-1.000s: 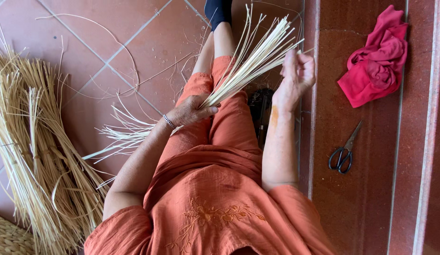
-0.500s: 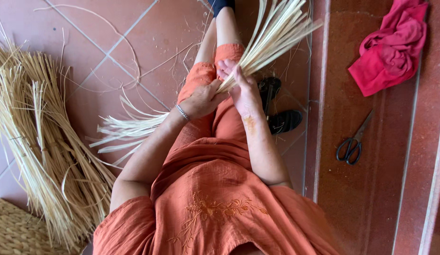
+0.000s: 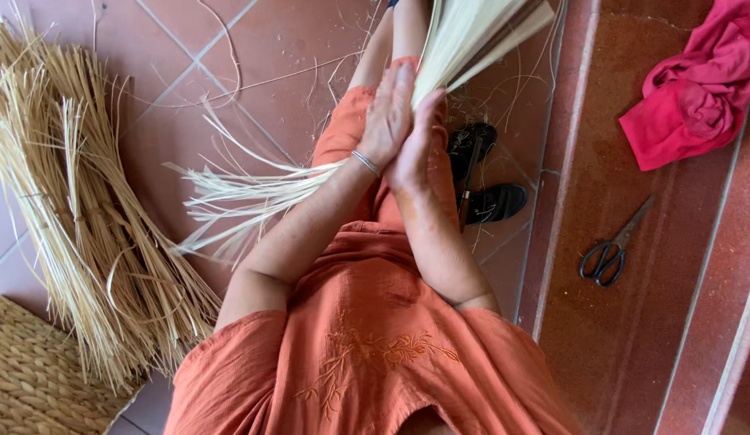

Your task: The person sits on a tiled floor and splits thin rattan strips with a small knife, drawing each strip against the blade to shave it. They then gather the processed strips, align them, and use scissors to trim the bundle before binding the strips together by hand.

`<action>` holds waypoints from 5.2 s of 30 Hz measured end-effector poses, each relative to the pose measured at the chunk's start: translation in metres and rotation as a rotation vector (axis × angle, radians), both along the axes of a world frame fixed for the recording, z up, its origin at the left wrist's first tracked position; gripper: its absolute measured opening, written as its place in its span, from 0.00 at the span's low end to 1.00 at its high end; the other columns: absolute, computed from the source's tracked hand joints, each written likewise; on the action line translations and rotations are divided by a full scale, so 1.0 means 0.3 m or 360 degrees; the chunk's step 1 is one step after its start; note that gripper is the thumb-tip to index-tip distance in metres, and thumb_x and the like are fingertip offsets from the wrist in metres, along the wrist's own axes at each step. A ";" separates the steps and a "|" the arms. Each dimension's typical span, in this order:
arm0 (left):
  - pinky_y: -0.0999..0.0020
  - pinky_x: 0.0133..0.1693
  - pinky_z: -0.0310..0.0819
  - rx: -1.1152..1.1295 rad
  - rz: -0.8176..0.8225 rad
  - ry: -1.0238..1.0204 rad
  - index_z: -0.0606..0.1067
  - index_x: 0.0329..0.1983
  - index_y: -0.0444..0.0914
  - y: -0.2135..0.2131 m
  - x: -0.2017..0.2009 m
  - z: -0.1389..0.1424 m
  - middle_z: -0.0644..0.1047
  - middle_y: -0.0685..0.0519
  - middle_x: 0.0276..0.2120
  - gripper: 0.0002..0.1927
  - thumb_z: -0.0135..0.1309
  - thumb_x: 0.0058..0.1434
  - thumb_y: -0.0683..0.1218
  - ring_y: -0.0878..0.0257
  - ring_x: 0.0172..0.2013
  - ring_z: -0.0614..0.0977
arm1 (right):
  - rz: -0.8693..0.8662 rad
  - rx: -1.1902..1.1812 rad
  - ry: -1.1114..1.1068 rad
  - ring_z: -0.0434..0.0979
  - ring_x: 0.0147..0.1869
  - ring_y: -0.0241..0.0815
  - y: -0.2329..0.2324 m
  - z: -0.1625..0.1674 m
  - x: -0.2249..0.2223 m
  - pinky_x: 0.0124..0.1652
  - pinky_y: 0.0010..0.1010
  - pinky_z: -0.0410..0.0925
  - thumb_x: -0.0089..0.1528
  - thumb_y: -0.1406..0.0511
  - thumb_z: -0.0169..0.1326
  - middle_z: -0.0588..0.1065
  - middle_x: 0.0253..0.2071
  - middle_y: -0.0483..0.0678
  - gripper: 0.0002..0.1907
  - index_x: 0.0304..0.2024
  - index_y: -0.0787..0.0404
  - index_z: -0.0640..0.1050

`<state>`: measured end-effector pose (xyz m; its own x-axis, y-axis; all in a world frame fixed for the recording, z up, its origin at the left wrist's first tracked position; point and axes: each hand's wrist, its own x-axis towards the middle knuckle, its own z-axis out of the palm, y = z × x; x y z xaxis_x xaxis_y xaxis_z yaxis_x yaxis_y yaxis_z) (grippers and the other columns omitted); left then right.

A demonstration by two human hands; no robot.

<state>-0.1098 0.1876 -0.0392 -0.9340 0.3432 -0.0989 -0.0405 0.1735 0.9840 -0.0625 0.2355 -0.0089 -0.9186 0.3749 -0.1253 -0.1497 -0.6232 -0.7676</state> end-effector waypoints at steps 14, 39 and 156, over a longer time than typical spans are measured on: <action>0.55 0.73 0.50 0.0574 0.0001 -0.0658 0.55 0.78 0.38 -0.093 -0.027 0.039 0.62 0.40 0.74 0.40 0.23 0.74 0.68 0.51 0.75 0.60 | 0.0096 0.0534 -0.0128 0.41 0.86 0.46 -0.036 -0.062 -0.106 0.81 0.39 0.40 0.72 0.38 0.31 0.47 0.81 0.52 0.46 0.79 0.62 0.46; 0.58 0.70 0.51 0.0975 0.0123 -0.0969 0.63 0.75 0.35 -0.142 -0.082 0.113 0.64 0.41 0.73 0.51 0.21 0.67 0.76 0.52 0.72 0.63 | 0.0166 0.1229 -0.0154 0.22 0.87 0.44 -0.040 -0.117 -0.203 0.81 0.42 0.29 0.72 0.38 0.15 0.27 0.84 0.50 0.44 0.81 0.56 0.37; 0.61 0.50 0.74 0.0293 0.0214 -0.0767 0.75 0.58 0.28 -0.088 -0.152 0.044 0.79 0.42 0.44 0.41 0.24 0.79 0.67 0.54 0.46 0.76 | 0.0332 0.0429 -0.0296 0.50 0.82 0.49 -0.073 -0.037 -0.134 0.74 0.34 0.49 0.69 0.37 0.25 0.53 0.79 0.57 0.47 0.77 0.63 0.54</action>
